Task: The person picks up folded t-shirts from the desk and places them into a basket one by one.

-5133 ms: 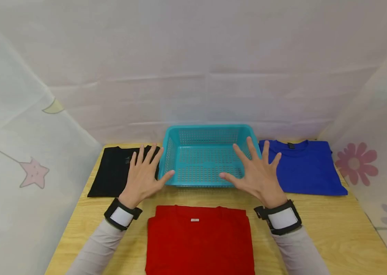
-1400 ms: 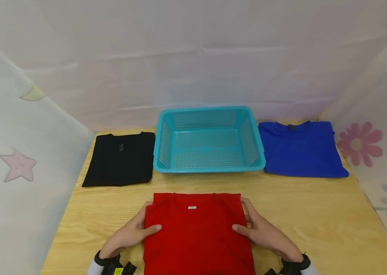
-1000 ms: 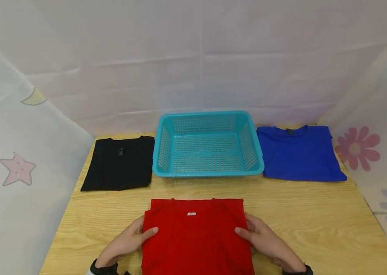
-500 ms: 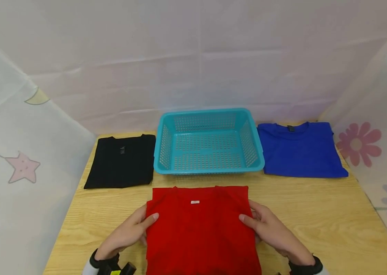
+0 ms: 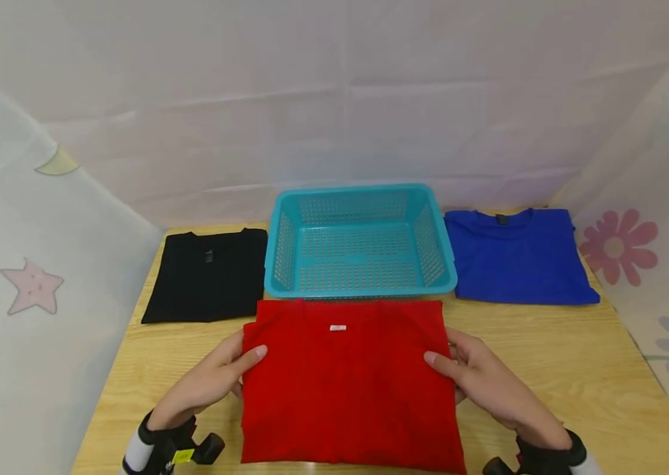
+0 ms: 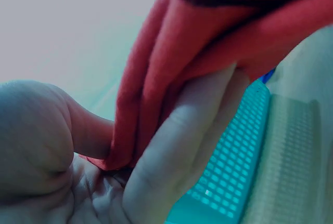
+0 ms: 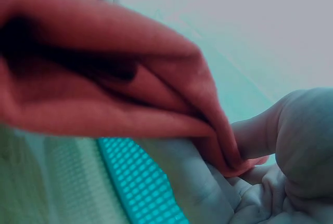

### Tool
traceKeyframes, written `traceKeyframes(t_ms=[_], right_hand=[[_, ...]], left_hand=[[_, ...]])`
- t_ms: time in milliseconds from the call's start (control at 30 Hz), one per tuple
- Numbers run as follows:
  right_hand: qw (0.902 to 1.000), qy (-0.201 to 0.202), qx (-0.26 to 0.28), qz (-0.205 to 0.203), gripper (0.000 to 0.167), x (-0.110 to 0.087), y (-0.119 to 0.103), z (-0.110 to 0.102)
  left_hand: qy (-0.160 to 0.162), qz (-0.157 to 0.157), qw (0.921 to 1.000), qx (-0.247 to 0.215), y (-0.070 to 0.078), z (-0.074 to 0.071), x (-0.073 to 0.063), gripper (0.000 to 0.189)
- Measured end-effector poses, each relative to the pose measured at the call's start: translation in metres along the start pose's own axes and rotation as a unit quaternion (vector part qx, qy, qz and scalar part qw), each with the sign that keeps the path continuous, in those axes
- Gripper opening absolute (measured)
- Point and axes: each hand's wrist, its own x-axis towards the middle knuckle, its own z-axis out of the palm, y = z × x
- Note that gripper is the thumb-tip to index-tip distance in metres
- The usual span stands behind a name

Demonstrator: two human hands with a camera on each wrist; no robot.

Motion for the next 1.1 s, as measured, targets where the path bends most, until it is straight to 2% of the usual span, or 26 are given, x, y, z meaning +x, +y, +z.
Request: traceKeyframes(t_ms=[167, 300, 467, 600, 767, 900, 967, 1100], right_hand=[[0.9999, 0.002, -0.012, -0.008, 0.043, -0.001, -0.014, -0.009], [0.9997, 0.011, -0.020, -0.009, 0.044, 0.003, -0.024, -0.017], [0.9987, 0.031, -0.024, -0.034, 0.038, 0.014, -0.032, -0.028], [0.9979, 0.044, -0.014, -0.046, 0.030, 0.027, -0.037, -0.041], [0.9978, 0.060, -0.023, -0.019, 0.036, 0.046, -0.043, -0.058], [0.9966, 0.074, -0.031, 0.016, 0.045, 0.063, -0.047, -0.068], [0.9954, 0.082, -0.031, 0.038, 0.049, 0.070, -0.049, -0.073], [0.9918, 0.099, -0.033, 0.074, 0.058, 0.085, -0.056, -0.088]], left_hand=[[0.002, 0.017, 0.9998, 0.011, 0.013, -0.009, 0.008, 0.047], [0.011, 0.033, 0.9993, 0.015, 0.022, -0.015, 0.017, 0.045], [0.052, 0.064, 0.9955, 0.048, 0.033, -0.020, 0.032, 0.038], [0.082, 0.073, 0.9923, 0.058, 0.037, -0.027, 0.047, 0.037], [0.098, 0.070, 0.9920, 0.038, 0.039, -0.037, 0.068, 0.036], [0.109, 0.069, 0.9906, 0.045, 0.040, -0.046, 0.082, 0.035], [0.109, 0.067, 0.9908, 0.046, 0.040, -0.051, 0.088, 0.035], [0.101, 0.057, 0.9931, 0.019, 0.042, -0.061, 0.106, 0.035]])
